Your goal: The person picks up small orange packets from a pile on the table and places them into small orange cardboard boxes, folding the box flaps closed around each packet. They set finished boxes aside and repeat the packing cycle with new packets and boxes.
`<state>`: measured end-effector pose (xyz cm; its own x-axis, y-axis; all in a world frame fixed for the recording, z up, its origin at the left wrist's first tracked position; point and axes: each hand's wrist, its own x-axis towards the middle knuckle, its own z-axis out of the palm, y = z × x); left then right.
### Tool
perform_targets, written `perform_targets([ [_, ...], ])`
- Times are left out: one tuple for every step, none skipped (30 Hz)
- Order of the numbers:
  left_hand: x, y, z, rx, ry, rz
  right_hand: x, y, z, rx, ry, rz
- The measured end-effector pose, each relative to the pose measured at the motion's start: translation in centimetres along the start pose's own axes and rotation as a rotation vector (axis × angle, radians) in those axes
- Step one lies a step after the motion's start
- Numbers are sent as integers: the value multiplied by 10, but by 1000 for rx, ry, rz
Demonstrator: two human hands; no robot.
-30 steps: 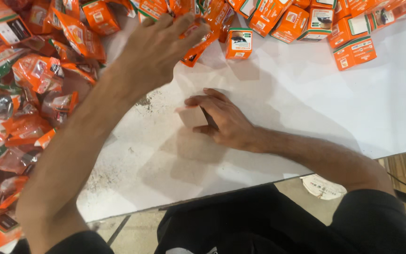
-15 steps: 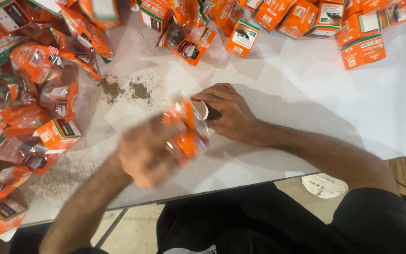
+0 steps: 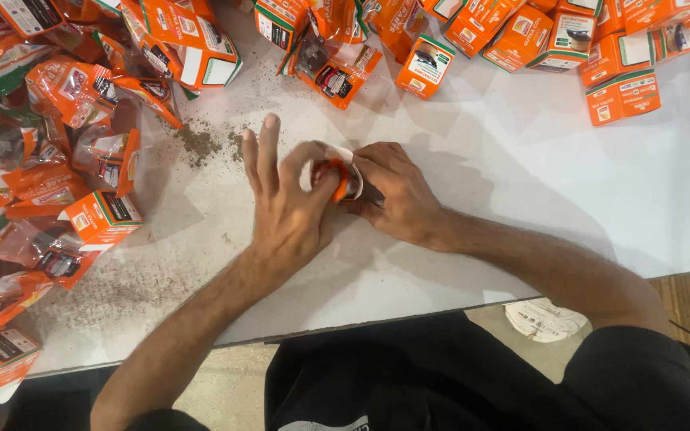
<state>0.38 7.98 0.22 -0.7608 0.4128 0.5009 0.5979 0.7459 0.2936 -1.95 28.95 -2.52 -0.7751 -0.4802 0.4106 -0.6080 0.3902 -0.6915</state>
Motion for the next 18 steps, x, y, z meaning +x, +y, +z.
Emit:
perform_targets([
  [3,2,1,-15,4,-60,0,-1,0,-18,-6,1],
  [5,3,2,-142,15,-174,1,-2,1,-22,2,7],
  [7,3,4,-269,26,-287,0,-3,2,-26,8,13],
  [8,3,6,-397,37,-399,-1,-4,2,-31,16,19],
  [8,2,8,-468,38,-478,-2,-4,2,-48,16,18],
  [8,1,10,-539,35,-558,-4,-4,2,-62,16,21],
  [8,0,13,-611,33,-641,-5,-4,3,-77,13,23],
  [8,-2,16,-682,73,-657,-7,-3,3,8,34,52],
  [7,-4,19,-755,110,-672,-8,-2,4,92,57,83],
  [7,-6,22,-828,146,-686,-10,-2,5,175,81,116],
  [6,-7,25,-851,92,-682,-11,-1,6,154,91,94],
  [6,-8,27,-874,35,-679,-12,-1,8,134,103,75],
  [6,-7,29,-897,-16,-679,-14,-1,8,114,108,53],
  [6,-6,29,-838,-23,-671,-14,-2,8,49,90,12],
  [7,-5,28,-781,-33,-656,-15,-3,7,-19,77,-29],
  [8,-3,25,-723,-48,-646,-16,-5,7,-84,64,-63],
  [9,-2,21,-693,-98,-625,-17,-7,6,-139,45,-89],
  [10,-1,15,-661,-148,-603,-17,-9,5,-194,28,-117],
])
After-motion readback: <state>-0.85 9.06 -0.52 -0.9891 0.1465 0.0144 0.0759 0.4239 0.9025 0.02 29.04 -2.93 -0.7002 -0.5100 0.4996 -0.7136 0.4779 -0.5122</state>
